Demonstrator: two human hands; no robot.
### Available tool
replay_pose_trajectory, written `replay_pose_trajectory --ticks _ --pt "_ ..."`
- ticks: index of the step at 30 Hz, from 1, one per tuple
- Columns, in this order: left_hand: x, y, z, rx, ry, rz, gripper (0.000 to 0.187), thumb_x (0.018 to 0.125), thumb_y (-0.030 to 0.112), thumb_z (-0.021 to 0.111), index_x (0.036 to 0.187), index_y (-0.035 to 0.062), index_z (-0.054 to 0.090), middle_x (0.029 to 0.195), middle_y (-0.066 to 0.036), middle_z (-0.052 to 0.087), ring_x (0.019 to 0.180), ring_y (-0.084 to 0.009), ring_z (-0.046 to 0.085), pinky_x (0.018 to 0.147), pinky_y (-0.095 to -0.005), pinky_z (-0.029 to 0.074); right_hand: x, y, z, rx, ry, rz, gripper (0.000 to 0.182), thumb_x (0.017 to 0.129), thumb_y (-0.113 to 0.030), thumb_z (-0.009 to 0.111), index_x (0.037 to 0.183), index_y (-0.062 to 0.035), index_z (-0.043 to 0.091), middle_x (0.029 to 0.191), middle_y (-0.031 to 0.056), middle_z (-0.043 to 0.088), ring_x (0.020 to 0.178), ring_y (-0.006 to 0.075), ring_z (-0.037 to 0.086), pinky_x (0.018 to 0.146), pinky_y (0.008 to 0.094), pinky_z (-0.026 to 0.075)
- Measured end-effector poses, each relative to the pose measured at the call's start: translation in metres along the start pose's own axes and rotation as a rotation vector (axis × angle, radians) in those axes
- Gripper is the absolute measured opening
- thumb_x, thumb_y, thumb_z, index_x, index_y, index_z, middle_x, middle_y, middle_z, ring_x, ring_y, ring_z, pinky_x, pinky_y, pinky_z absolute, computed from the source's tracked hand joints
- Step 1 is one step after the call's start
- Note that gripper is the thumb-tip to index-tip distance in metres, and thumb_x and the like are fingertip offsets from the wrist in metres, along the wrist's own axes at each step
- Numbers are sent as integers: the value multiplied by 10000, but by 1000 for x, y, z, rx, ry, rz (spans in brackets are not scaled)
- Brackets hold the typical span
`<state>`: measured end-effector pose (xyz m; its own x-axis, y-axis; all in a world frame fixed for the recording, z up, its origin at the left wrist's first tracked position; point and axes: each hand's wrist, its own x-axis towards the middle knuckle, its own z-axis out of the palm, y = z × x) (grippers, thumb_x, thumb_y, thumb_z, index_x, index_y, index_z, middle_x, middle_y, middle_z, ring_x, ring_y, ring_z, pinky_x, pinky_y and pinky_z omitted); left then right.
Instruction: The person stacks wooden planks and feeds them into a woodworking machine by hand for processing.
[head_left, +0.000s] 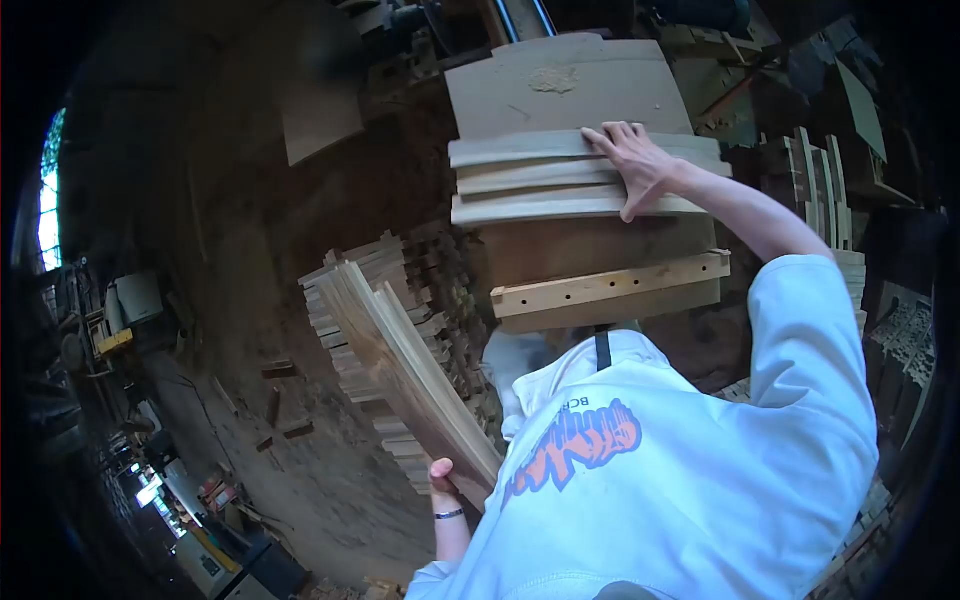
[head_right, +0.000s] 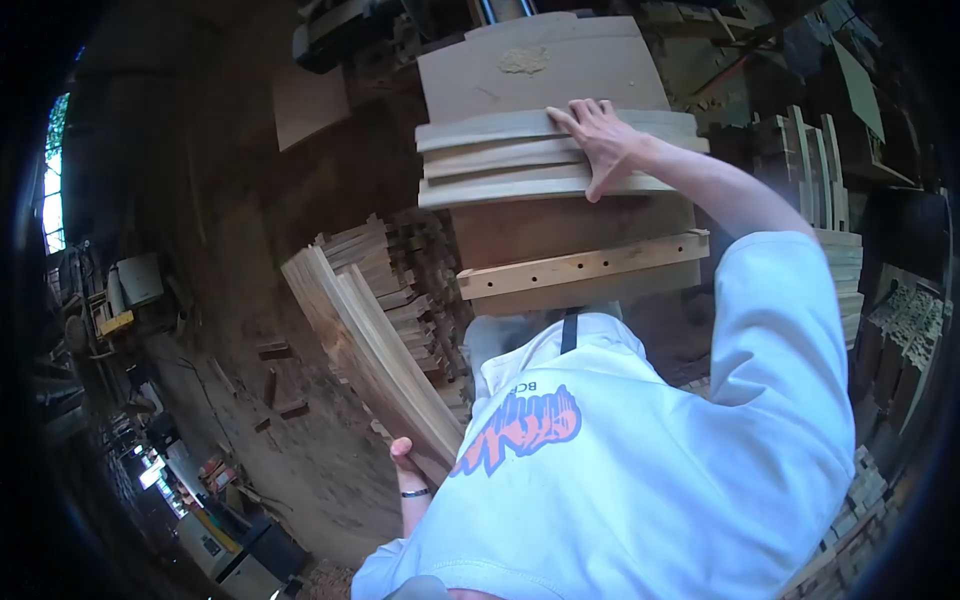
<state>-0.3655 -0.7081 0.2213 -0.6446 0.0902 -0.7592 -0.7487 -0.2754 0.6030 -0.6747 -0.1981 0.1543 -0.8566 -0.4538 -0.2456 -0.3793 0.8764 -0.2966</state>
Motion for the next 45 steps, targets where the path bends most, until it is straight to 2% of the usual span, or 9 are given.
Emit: replay_pose_trajectory --ticks 5,14,23,26,29,32,35,39,45 --pt "22 58 45 285 9 14 1261 522 672 794 1432 -6 245 1360 -130 384 1247 -268 414 1020 -411 381 -15 -4 19 -94 -45 -125 1392 311 -377 882 1465 -40 179 1302 240 349 1232 372 342 1071 483 234" --pt "209 184 220 1225 -358 830 1277 409 558 806 1450 60 258 1349 -167 383 1297 -332 344 1089 -447 263 -60 -52 49 115 98 -22 1239 497 -668 777 1425 -25 267 1285 215 371 1256 355 328 1089 497 205" --pt "355 155 392 2046 -348 1203 1251 413 494 811 1455 120 228 1304 -274 411 1248 -409 363 1028 -531 283 -143 -95 67 658 434 110 507 688 -300 803 1108 -79 626 1073 108 613 1009 284 578 883 417 468" --pt "364 142 405 2145 -427 1095 1209 478 537 815 1453 105 247 1335 -280 403 1261 -410 358 1028 -544 285 -184 -62 71 593 775 541 332 720 -182 794 985 -44 649 876 77 653 847 210 628 763 330 506" --pt "373 141 381 1731 -522 1131 1112 583 509 813 1454 95 261 1371 -261 378 1278 -415 349 1049 -512 296 -199 -24 88 671 930 992 296 776 -205 773 976 -21 656 869 75 646 830 181 624 780 309 494" --pt "317 163 325 1370 -258 1362 516 823 306 715 1243 46 566 1236 -162 573 1148 -301 529 982 -397 423 -211 12 123 816 656 1065 358 881 -320 678 1010 13 663 877 46 657 810 111 584 766 264 469" --pt "272 146 218 1053 193 1223 129 803 85 699 921 34 704 912 -106 687 848 -246 649 763 -331 522 -213 19 108 1109 429 1003 457 931 -412 596 1011 32 668 847 35 673 807 64 543 745 249 453" --pt "251 66 99 744 165 351 243 870 138 682 1059 -15 691 983 -78 711 900 -118 642 826 -259 496 -211 19 102 857 304 1044 530 933 -492 543 1017 17 662 848 104 689 805 136 601 756 293 464" --pt "251 48 110 543 181 315 339 870 193 703 1104 -49 661 994 -105 700 908 -115 634 831 -242 488 -204 40 105 740 266 1098 546 935 -511 526 983 13 671 868 129 694 815 185 630 756 318 476"
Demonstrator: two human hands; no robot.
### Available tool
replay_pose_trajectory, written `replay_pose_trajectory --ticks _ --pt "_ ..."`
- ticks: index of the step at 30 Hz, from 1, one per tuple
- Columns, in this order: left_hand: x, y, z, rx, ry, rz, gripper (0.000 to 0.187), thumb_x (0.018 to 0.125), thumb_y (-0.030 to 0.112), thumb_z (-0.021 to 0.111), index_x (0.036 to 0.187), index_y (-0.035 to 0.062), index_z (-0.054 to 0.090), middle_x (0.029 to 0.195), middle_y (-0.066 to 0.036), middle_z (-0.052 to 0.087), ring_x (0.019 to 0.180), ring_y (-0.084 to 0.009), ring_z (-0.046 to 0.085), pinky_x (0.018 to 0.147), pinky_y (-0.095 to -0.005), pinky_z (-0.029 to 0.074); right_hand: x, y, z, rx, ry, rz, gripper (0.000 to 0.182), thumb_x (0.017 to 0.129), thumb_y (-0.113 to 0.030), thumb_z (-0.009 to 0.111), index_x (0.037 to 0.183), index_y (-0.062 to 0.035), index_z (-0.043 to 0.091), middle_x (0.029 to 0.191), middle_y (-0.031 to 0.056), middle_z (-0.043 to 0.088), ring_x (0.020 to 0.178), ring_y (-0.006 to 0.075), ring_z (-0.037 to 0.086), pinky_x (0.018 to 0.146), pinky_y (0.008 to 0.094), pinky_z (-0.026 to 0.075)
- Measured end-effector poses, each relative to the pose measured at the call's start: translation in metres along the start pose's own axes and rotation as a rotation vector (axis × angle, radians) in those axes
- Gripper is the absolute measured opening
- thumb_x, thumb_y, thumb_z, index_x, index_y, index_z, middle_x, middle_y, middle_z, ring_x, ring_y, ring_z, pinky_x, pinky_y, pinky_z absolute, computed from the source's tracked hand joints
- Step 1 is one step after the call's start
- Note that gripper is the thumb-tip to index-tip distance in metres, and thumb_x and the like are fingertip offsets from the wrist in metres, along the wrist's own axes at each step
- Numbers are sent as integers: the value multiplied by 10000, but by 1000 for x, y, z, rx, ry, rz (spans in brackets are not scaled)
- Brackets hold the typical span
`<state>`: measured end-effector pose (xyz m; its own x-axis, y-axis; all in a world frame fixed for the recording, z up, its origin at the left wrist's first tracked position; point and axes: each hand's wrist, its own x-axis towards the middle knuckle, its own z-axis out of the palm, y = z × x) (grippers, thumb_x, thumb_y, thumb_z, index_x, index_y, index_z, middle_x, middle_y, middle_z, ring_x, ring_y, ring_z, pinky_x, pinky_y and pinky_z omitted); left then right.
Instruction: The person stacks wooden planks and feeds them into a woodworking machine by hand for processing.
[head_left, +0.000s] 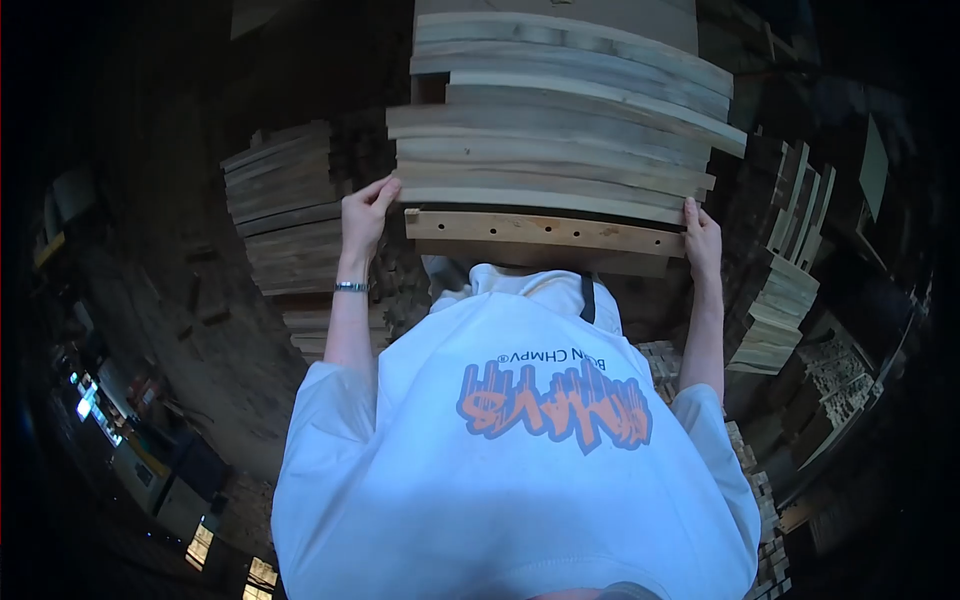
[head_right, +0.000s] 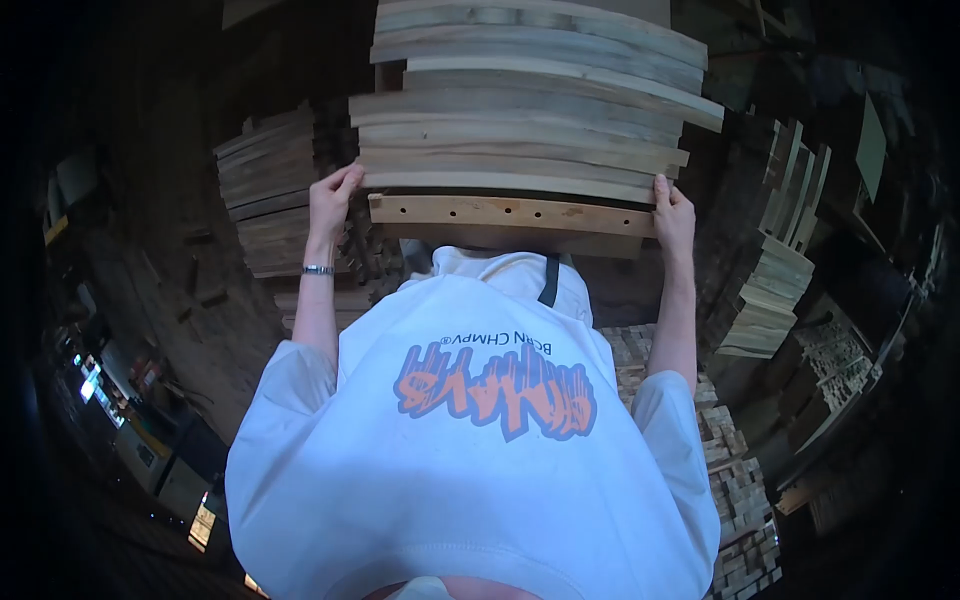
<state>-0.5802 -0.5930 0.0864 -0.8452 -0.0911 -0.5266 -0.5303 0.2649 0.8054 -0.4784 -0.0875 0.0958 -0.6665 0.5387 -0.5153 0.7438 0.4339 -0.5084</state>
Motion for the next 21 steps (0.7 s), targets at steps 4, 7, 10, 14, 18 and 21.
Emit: replay_pose_trajectory --ticks 4,7,10,14,18,21 --pt "13 8 13 -31 -6 51 357 858 215 721 1098 -43 666 978 -92 701 883 -102 631 822 -234 485 4 0 -7 408 -54 24 442 940 -419 579 1027 1 683 883 14 661 815 67 574 751 226 456" --pt "9 -1 8 -82 -35 9 368 857 216 723 1111 -42 660 994 -85 694 890 -102 627 828 -231 483 9 32 -13 662 -190 8 392 953 -358 579 1077 4 663 954 6 652 883 57 561 791 209 439" --pt "-1 -18 2 -209 -84 -46 382 866 198 711 1148 -48 635 1039 -87 677 926 -115 623 846 -240 484 3 52 -12 757 -317 -35 354 968 -289 566 1149 10 621 1041 7 633 953 63 552 835 209 428" --pt "1 -25 -2 -404 -173 -111 441 889 174 678 1234 -72 556 1134 -111 633 1007 -149 610 897 -269 476 -4 70 -11 868 -355 -34 347 974 -238 553 1207 19 572 1131 37 610 1034 98 561 903 245 444" --pt "12 -11 -8 -450 -349 -155 476 899 150 630 1294 -77 491 1191 -141 601 1084 -181 583 954 -292 448 -3 80 -6 1016 -384 -23 369 975 -200 542 1255 41 532 1229 88 584 1129 149 552 972 286 442" --pt "14 -7 -10 -425 -413 -164 497 889 151 623 1309 -72 477 1204 -145 593 1105 -190 572 971 -305 438 -4 88 -5 1051 -343 8 382 973 -172 541 1284 46 507 1270 112 565 1165 171 543 1000 309 442"
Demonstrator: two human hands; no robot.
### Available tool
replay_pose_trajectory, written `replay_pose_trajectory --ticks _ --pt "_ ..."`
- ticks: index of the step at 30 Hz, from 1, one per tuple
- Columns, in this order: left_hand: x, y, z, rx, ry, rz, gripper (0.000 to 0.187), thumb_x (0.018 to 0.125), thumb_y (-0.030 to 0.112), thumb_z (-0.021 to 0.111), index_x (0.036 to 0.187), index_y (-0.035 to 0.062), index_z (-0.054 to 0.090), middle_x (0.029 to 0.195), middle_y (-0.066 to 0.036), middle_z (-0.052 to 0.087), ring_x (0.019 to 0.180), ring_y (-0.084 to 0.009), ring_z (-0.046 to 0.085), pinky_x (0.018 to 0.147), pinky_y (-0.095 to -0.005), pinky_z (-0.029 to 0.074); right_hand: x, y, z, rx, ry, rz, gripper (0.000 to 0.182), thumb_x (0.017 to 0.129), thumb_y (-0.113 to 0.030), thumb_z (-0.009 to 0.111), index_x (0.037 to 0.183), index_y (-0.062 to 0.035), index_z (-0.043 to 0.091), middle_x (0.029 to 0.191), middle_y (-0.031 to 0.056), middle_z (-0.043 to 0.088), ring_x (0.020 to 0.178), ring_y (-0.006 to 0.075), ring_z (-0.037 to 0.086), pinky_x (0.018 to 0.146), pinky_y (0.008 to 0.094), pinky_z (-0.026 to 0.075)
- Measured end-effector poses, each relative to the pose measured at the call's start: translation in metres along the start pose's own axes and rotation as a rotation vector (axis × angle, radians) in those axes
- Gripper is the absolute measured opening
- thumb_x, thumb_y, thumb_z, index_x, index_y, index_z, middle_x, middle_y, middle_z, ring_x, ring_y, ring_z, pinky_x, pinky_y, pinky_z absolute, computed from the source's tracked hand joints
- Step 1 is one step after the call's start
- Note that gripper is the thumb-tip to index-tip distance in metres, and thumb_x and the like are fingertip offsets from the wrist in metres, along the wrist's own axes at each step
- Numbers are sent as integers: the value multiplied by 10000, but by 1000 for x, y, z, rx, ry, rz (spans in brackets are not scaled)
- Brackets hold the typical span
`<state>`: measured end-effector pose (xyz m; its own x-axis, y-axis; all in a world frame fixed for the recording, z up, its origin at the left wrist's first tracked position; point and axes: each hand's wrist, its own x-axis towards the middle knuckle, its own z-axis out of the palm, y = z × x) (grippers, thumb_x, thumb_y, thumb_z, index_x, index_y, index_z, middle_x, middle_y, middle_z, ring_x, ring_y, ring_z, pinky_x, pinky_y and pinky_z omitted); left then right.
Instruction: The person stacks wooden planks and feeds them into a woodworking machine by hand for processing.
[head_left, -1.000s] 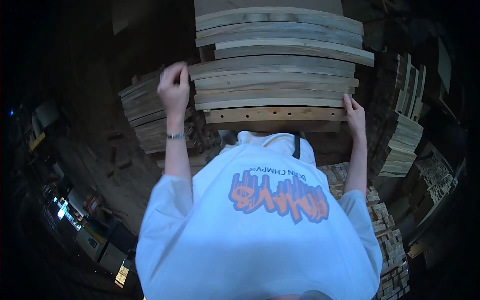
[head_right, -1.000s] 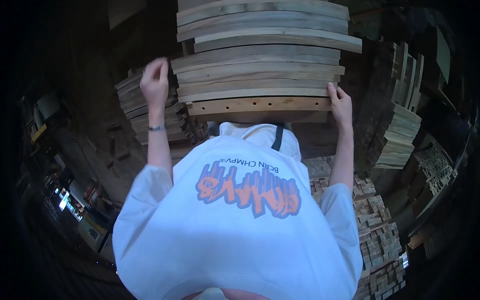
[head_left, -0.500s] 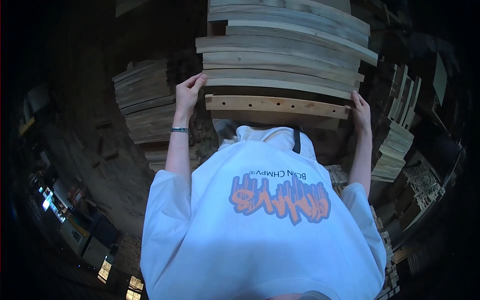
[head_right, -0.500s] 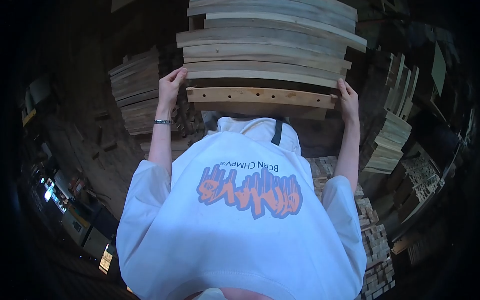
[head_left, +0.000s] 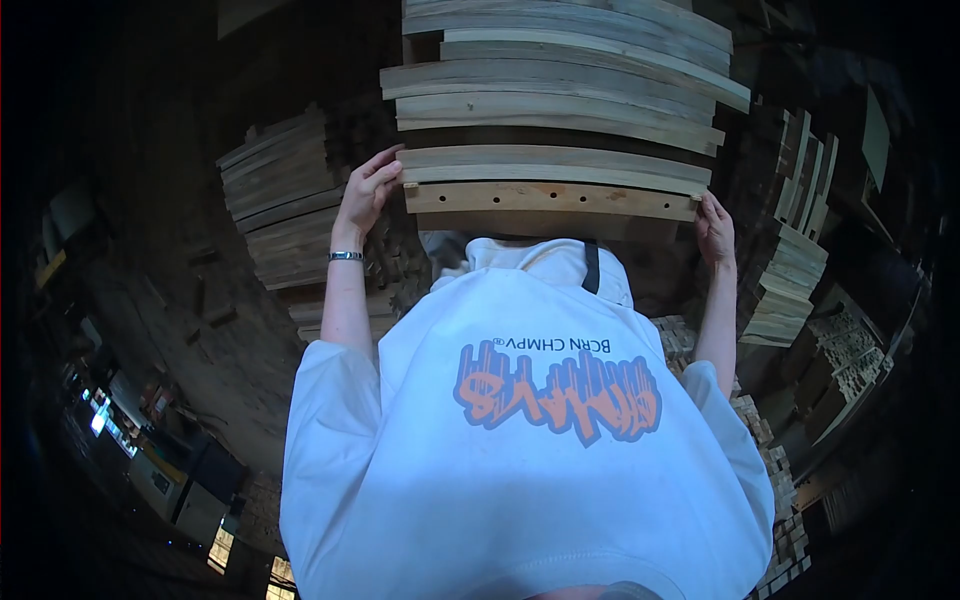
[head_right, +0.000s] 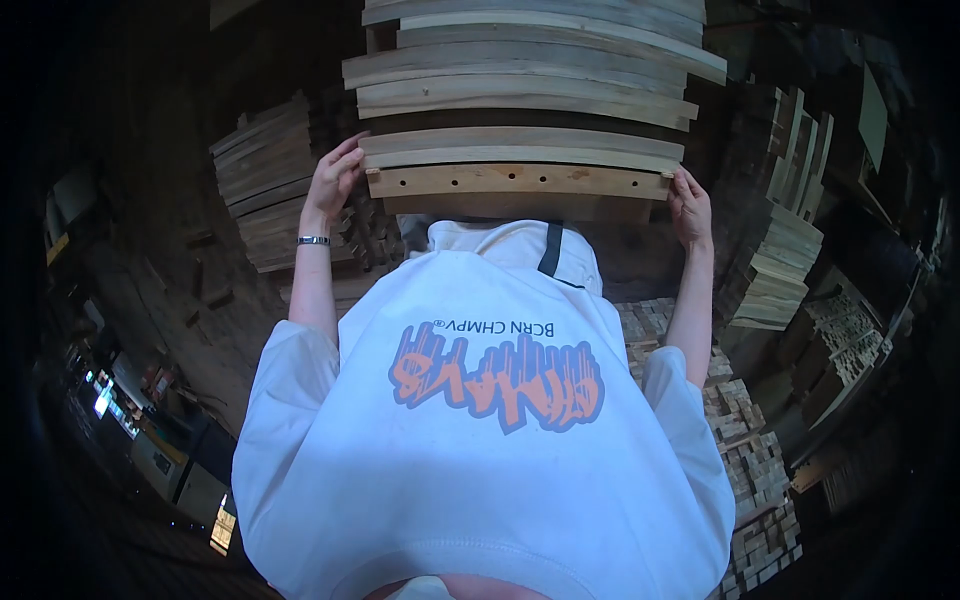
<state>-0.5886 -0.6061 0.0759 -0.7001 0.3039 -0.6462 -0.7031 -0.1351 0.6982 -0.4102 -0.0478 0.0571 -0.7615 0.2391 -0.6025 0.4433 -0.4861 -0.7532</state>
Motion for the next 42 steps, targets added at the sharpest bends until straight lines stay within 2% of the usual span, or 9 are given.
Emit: replay_pose_trajectory --ticks 8,11,16,19,23,26,33,40,42 --pt "5 1 -10 -31 -67 -34 482 905 183 608 1300 -64 489 1193 -140 600 1095 -196 576 979 -314 435 4 -6 -3 4 -52 18 417 968 -183 553 1303 56 482 1265 117 566 1146 179 555 969 313 462" --pt "21 9 -11 -14 21 -6 450 918 224 612 1255 -64 534 1151 -131 620 1058 -187 590 959 -304 449 12 -24 13 343 -211 139 438 981 -226 528 1324 39 469 1267 97 568 1128 167 561 939 300 467" --pt "49 29 13 280 229 160 339 885 223 685 1065 -64 668 995 -83 676 923 -129 619 863 -261 504 59 -55 41 -338 111 44 446 946 -289 593 1266 18 541 1218 60 595 1089 131 561 903 273 459" --pt "38 30 17 218 242 170 333 884 209 686 1074 -63 664 994 -84 680 942 -130 620 883 -260 496 58 -56 40 -404 105 37 418 930 -296 620 1217 6 580 1174 48 610 1070 118 561 897 267 458" --pt "27 14 4 224 239 129 339 887 180 678 1116 -68 641 1050 -99 667 989 -142 619 901 -260 489 50 -49 30 -426 40 74 401 928 -279 625 1205 8 582 1155 42 613 1067 117 562 901 265 456" --pt "21 9 5 -18 178 124 403 893 136 659 1210 -93 561 1146 -124 627 1028 -162 606 918 -285 487 45 -45 31 -314 0 99 419 928 -270 625 1231 12 560 1163 44 611 1071 111 561 936 262 437" --pt "26 6 -5 -83 141 90 408 897 122 650 1219 -102 541 1127 -136 631 1032 -180 607 915 -323 490 53 -41 15 -321 -42 112 423 926 -245 629 1244 20 542 1178 59 604 1099 113 549 973 261 418" --pt "39 17 -17 -105 48 62 390 928 148 606 1233 -85 532 1165 -139 616 1063 -200 598 942 -330 478 75 -45 8 -318 -76 223 485 939 -381 575 1246 -8 532 1210 64 575 1124 122 530 971 268 411" --pt "57 26 -19 -67 199 176 333 944 159 579 1187 -70 571 1159 -138 622 1072 -210 599 967 -352 477 84 -60 20 -265 -79 264 513 933 -420 570 1249 -18 530 1221 67 565 1139 125 517 974 272 404"
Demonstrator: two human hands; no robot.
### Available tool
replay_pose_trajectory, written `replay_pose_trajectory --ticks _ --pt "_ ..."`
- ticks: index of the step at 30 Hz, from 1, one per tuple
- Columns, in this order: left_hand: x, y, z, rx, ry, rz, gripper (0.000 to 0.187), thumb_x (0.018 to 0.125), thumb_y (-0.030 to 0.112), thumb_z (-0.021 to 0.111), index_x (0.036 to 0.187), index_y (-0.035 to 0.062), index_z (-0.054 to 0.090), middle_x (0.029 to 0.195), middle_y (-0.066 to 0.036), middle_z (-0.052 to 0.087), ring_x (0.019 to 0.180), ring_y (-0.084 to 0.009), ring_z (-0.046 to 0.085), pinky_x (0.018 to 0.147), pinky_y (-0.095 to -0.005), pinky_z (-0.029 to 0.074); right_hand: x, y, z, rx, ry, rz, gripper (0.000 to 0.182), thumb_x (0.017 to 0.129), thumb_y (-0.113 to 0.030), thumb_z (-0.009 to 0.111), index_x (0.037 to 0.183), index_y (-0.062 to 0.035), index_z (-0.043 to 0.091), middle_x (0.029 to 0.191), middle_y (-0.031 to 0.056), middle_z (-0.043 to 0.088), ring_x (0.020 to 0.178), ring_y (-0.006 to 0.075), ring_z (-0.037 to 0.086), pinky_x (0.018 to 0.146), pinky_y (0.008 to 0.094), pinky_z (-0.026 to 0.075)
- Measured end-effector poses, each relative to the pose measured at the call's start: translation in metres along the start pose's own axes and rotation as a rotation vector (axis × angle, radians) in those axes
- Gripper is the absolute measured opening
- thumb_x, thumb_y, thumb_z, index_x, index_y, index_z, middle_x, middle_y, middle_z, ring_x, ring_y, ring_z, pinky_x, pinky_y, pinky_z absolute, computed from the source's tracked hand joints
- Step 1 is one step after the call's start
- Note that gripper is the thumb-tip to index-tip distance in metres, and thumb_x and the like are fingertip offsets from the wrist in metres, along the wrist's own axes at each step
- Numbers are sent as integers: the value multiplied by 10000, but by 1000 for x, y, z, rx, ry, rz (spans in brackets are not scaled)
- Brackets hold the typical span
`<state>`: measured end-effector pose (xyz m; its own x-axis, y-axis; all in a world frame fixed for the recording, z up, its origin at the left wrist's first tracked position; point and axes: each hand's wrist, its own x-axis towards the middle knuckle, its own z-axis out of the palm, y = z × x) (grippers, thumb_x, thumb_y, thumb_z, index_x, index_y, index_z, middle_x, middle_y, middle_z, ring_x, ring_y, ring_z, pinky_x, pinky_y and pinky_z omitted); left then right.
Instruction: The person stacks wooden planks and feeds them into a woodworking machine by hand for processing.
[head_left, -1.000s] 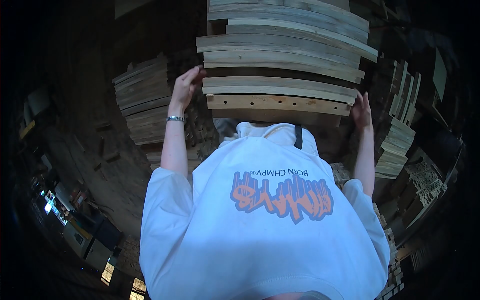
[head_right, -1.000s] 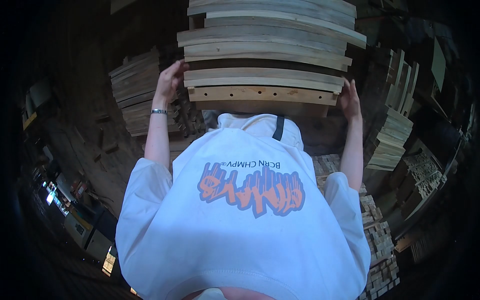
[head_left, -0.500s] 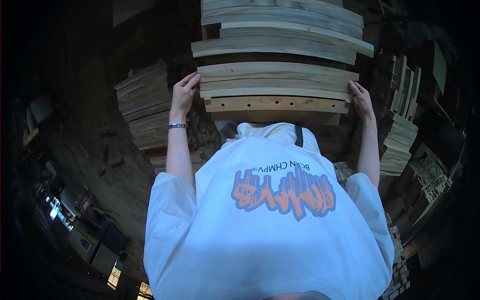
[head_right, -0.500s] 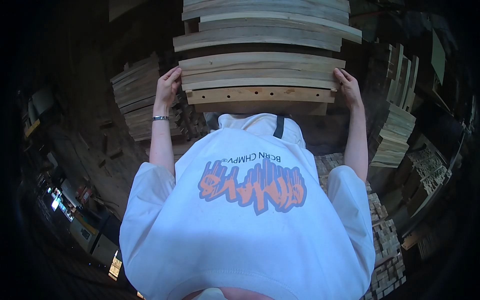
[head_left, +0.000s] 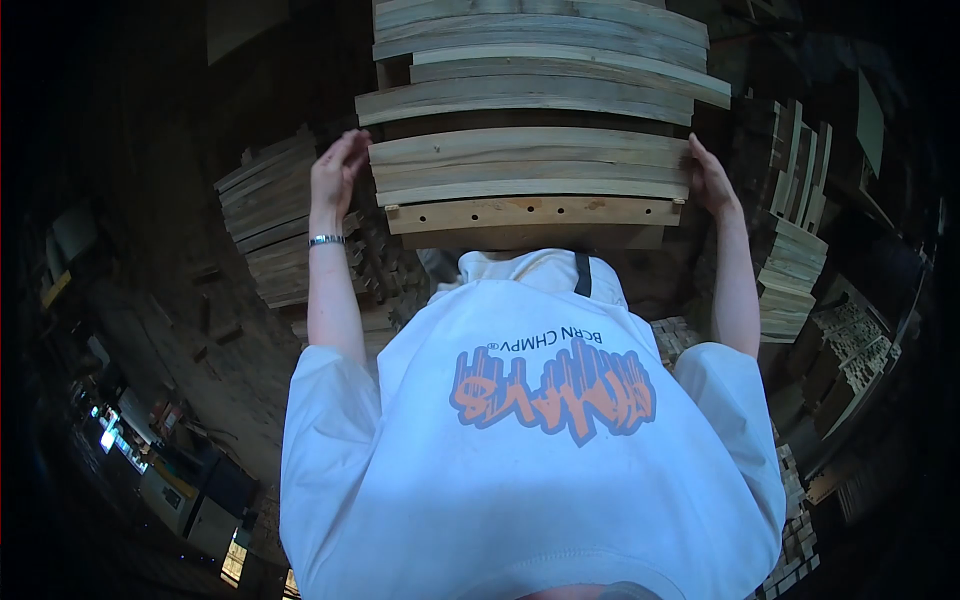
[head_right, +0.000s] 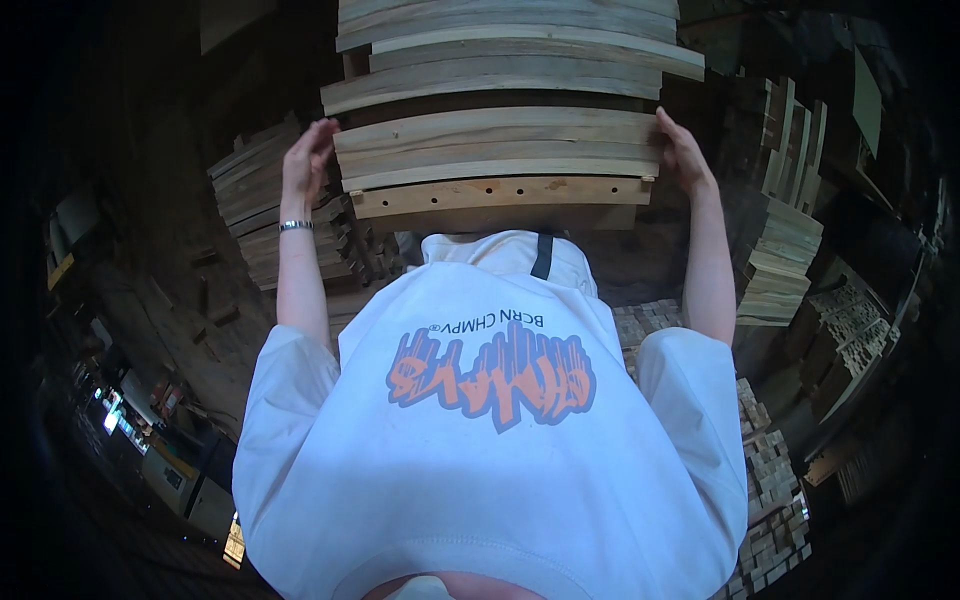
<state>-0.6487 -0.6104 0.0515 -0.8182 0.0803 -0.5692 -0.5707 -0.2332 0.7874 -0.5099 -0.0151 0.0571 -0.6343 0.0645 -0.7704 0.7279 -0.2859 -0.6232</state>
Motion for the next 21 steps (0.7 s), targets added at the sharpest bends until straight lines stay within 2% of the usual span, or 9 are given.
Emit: replay_pose_trajectory --ticks 2,3,5,7,9,12,15,16,21 --pt "12 15 13 -7 16 22 314 948 165 574 1160 -66 588 1143 -135 630 1064 -212 604 970 -362 481 9 -25 11 -335 324 123 562 904 -473 596 1237 -23 549 1205 74 565 1147 126 488 968 273 383" --pt "17 20 19 -16 30 45 298 952 172 570 1132 -63 605 1127 -132 638 1057 -214 609 973 -373 484 23 -17 11 -310 351 -225 683 832 -539 652 1176 46 572 1004 71 632 911 112 551 811 261 423" --pt "20 21 23 13 -19 45 299 936 175 602 1107 -70 617 1091 -132 647 1034 -210 618 950 -370 501 12 -46 28 -576 279 -260 717 811 -540 679 1181 65 574 1070 110 631 1003 166 560 904 309 413" --pt "22 20 26 109 12 32 302 913 156 637 1105 -76 614 1079 -129 647 1024 -199 619 929 -361 514 4 -59 32 -546 248 -209 712 805 -532 691 1171 68 579 1077 111 629 1002 162 559 893 302 415" --pt "15 15 28 54 12 17 295 898 136 657 1102 -75 621 1047 -108 658 972 -170 626 892 -325 519 2 -57 31 -522 213 -148 708 798 -525 703 1161 71 583 1084 112 628 1001 157 557 882 294 417" --pt "7 -1 21 90 52 0 302 891 144 668 1105 -65 628 1029 -100 664 946 -157 626 863 -299 514 2 -42 13 -413 213 -79 511 831 -436 712 1081 1 624 1004 24 615 917 75 531 809 248 420" --pt "4 -7 13 143 81 -18 316 874 144 690 1114 -54 633 1021 -92 667 933 -148 624 835 -279 511 2 -31 8 -244 84 -68 485 835 -396 717 1102 -6 613 1021 13 620 930 79 545 826 247 427" --pt "-1 -7 16 82 46 -15 325 865 139 698 1116 -57 631 1023 -94 666 931 -147 626 833 -277 511 5 -31 4 -206 55 -61 521 766 -383 786 1094 -14 619 1026 33 628 941 103 568 819 269 438" --pt "-6 3 17 17 -25 -78 359 839 103 714 1126 -87 611 1039 -117 662 940 -167 633 841 -288 517 15 -30 -8 -199 -22 -1 505 775 -339 780 1107 5 616 1020 29 634 930 96 579 813 246 447"
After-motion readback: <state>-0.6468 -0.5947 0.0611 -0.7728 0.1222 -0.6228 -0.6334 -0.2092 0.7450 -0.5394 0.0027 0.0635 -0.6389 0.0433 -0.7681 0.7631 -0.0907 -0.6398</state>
